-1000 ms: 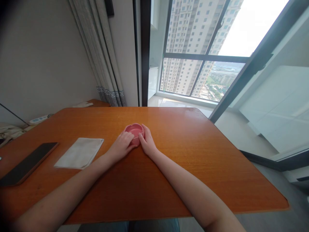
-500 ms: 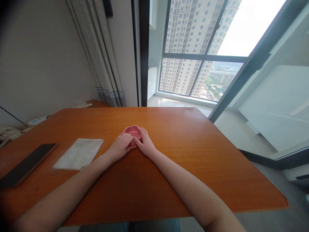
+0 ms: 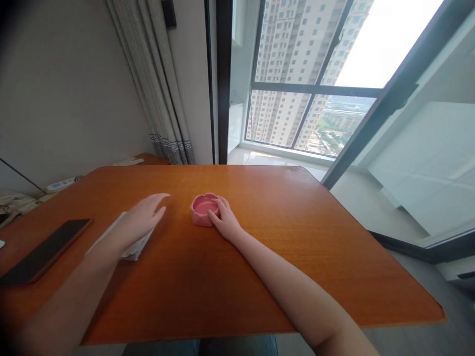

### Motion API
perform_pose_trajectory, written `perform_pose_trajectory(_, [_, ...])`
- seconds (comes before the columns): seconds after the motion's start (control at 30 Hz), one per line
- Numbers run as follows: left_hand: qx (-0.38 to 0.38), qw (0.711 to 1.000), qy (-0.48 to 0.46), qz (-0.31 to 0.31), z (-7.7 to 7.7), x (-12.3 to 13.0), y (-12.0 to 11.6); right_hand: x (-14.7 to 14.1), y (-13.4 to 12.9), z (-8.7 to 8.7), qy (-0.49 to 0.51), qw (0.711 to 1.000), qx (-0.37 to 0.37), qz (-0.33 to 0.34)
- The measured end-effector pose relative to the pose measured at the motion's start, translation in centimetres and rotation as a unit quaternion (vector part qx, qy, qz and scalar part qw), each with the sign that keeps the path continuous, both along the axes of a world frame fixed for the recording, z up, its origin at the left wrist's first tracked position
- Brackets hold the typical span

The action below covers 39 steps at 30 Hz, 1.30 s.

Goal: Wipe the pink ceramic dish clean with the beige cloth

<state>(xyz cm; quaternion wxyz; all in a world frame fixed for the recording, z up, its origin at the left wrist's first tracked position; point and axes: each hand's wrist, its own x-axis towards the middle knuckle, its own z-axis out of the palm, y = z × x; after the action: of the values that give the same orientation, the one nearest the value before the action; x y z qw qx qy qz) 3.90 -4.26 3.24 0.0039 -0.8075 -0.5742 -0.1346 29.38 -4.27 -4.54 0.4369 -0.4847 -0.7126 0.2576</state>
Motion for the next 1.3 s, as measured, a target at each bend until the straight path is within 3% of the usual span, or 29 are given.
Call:
perform_pose_trajectory(0.07, [-0.008,0.987,0.062,0.146,-0.3,-4.2,0.1,0.0,0.0,0.0,-0.001,1.0,-0.002,-0.005])
perform_pose_trajectory(0.17, [-0.068,0.962,0.113,0.237,-2.1,-9.5,-0.3,0.0,0.0,0.0,0.0,1.0,-0.004,-0.009])
perform_pose_trajectory(0.3, [-0.085,0.966,0.065,0.234,-4.9,-13.1,-0.9,0.0,0.1,-0.2,0.003,1.0,0.007,-0.009])
perform_pose_trajectory(0.4, [-0.089,0.974,-0.013,0.206,-5.6,-13.6,-0.7,0.0,0.2,-0.5,0.002,1.0,0.011,-0.007])
perform_pose_trajectory(0.5, [-0.106,0.971,-0.116,0.178,-4.6,-12.5,-0.4,0.0,0.1,-0.4,-0.004,0.999,0.023,-0.029])
perform_pose_trajectory(0.6, [-0.101,0.961,-0.219,0.134,-2.0,-9.6,-1.0,0.0,-0.6,0.6,-0.024,0.993,0.094,-0.063])
perform_pose_trajectory(0.67, [-0.099,0.961,-0.249,0.072,0.3,-7.1,-2.1,-0.2,-1.5,2.0,-0.051,0.985,0.157,-0.05])
perform_pose_trajectory(0.73, [-0.139,0.953,-0.267,-0.036,2.4,-4.4,-3.3,-0.7,-2.7,3.4,-0.062,0.982,0.176,0.01])
perform_pose_trajectory(0.8, [-0.206,0.928,-0.273,-0.15,3.7,-1.8,-4.2,-1.4,-4.0,4.7,-0.017,0.988,0.113,0.1])
perform_pose_trajectory(0.87, [-0.254,0.898,-0.295,-0.205,4.1,0.7,-4.4,-2.2,-5.1,5.5,0.075,0.978,-0.023,0.191])
perform_pose_trajectory(0.93, [-0.258,0.869,-0.366,-0.209,3.3,2.8,-3.9,-2.6,-5.5,5.8,0.16,0.943,-0.163,0.243])
perform_pose_trajectory(0.97, [-0.243,0.856,-0.412,-0.194,2.7,3.7,-3.5,-2.7,-5.5,5.8,0.196,0.93,-0.206,0.235])
perform_pose_trajectory(1.03, [-0.176,0.835,-0.502,-0.14,1.0,5.1,-2.4,-2.3,-5.0,5.8,0.263,0.931,-0.214,0.139])
perform_pose_trajectory(1.1, [-0.106,0.818,-0.561,-0.071,-0.9,6.0,-1.2,-1.5,-4.3,5.8,0.307,0.943,-0.128,-0.029])
perform_pose_trajectory(1.17, [-0.099,0.804,-0.586,-0.022,-2.8,6.5,-0.4,-0.4,-3.6,5.9,0.28,0.948,0.003,-0.152])
perform_pose_trajectory(1.23, [-0.139,0.804,-0.578,-0.006,-4.5,6.8,0.1,0.5,-3.1,5.8,0.161,0.964,0.122,-0.175])
perform_pose_trajectory(1.3, [-0.171,0.808,-0.563,-0.003,-5.9,6.9,0.4,0.9,-2.8,5.3,-0.018,0.977,0.186,-0.105])
